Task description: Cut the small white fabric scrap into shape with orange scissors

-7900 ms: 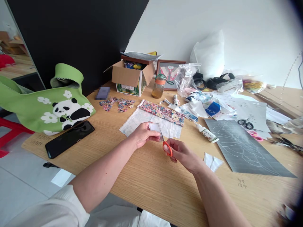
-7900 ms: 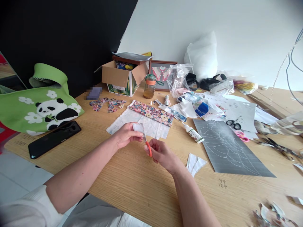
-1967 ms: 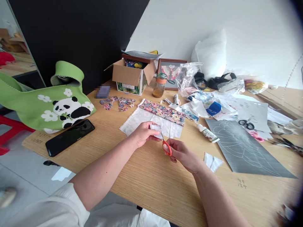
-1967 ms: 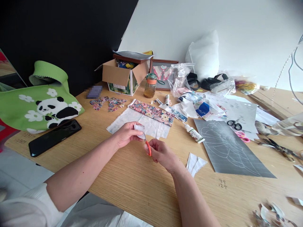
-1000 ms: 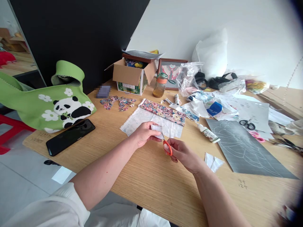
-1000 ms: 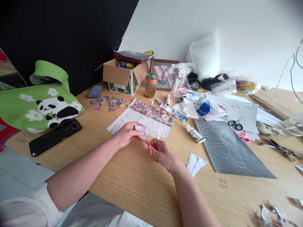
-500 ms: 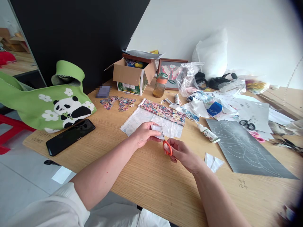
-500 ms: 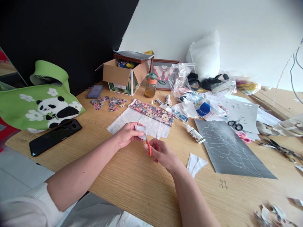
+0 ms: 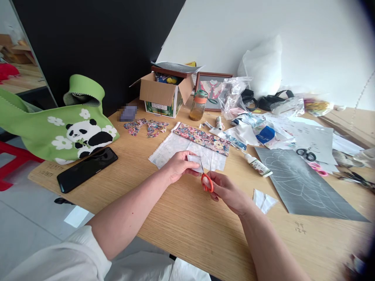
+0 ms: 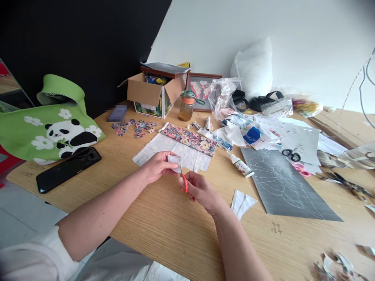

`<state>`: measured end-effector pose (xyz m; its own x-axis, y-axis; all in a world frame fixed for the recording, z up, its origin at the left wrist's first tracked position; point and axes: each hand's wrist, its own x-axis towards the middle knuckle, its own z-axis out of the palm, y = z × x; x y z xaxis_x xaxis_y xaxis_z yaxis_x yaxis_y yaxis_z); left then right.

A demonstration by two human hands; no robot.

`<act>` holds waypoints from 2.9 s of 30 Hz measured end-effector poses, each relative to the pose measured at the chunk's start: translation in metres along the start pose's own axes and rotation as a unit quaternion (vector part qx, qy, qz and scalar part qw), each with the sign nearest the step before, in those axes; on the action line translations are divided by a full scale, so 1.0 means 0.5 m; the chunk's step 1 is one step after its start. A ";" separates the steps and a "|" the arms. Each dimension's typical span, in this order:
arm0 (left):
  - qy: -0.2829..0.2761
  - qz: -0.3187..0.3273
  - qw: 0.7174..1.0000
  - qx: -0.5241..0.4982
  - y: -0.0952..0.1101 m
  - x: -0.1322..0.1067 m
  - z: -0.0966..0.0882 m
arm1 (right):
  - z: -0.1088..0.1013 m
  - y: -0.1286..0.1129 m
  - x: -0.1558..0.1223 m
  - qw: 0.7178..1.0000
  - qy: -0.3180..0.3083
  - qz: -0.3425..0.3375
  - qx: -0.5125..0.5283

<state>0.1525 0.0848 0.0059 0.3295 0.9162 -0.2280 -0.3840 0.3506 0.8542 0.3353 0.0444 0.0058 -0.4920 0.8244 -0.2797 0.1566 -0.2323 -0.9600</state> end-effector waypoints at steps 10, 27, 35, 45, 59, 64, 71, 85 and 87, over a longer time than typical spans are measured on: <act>0.003 0.001 1.000 0.003 -0.001 0.002 -0.002 | 0.003 -0.007 0.000 1.000 0.017 0.005 -0.012; 0.009 0.000 1.000 0.006 0.002 0.001 -0.002 | 0.007 -0.010 0.000 0.999 0.041 0.007 -0.020; 0.027 0.004 1.000 0.005 0.000 0.004 -0.004 | 0.005 -0.011 -0.002 0.999 0.041 0.015 -0.019; 0.015 -0.002 1.000 0.019 0.002 -0.001 -0.001 | 0.006 -0.015 -0.003 1.000 0.025 0.013 -0.015; 0.012 -0.002 1.000 0.023 0.002 0.000 -0.002 | 0.006 -0.014 -0.001 0.999 0.028 0.010 -0.015; 0.012 -0.002 1.000 0.015 0.001 0.000 -0.003 | 0.008 -0.015 -0.002 0.999 0.033 0.010 -0.021; 0.021 -0.003 1.000 0.022 0.000 0.001 -0.003 | 0.008 -0.016 -0.001 0.999 0.037 0.013 -0.033; 0.006 -0.005 0.999 0.032 0.001 0.001 -0.004 | 0.009 -0.019 -0.003 0.999 0.017 0.019 -0.023; 0.002 -0.005 0.999 0.033 0.000 0.000 -0.004 | 0.008 -0.019 -0.003 0.999 0.016 0.019 -0.022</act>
<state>0.1509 0.0853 0.0051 0.3287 0.9138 -0.2386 -0.3227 0.3461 0.8810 0.3312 0.0432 0.0151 -0.4575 0.8318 -0.3143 0.2126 -0.2409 -0.9470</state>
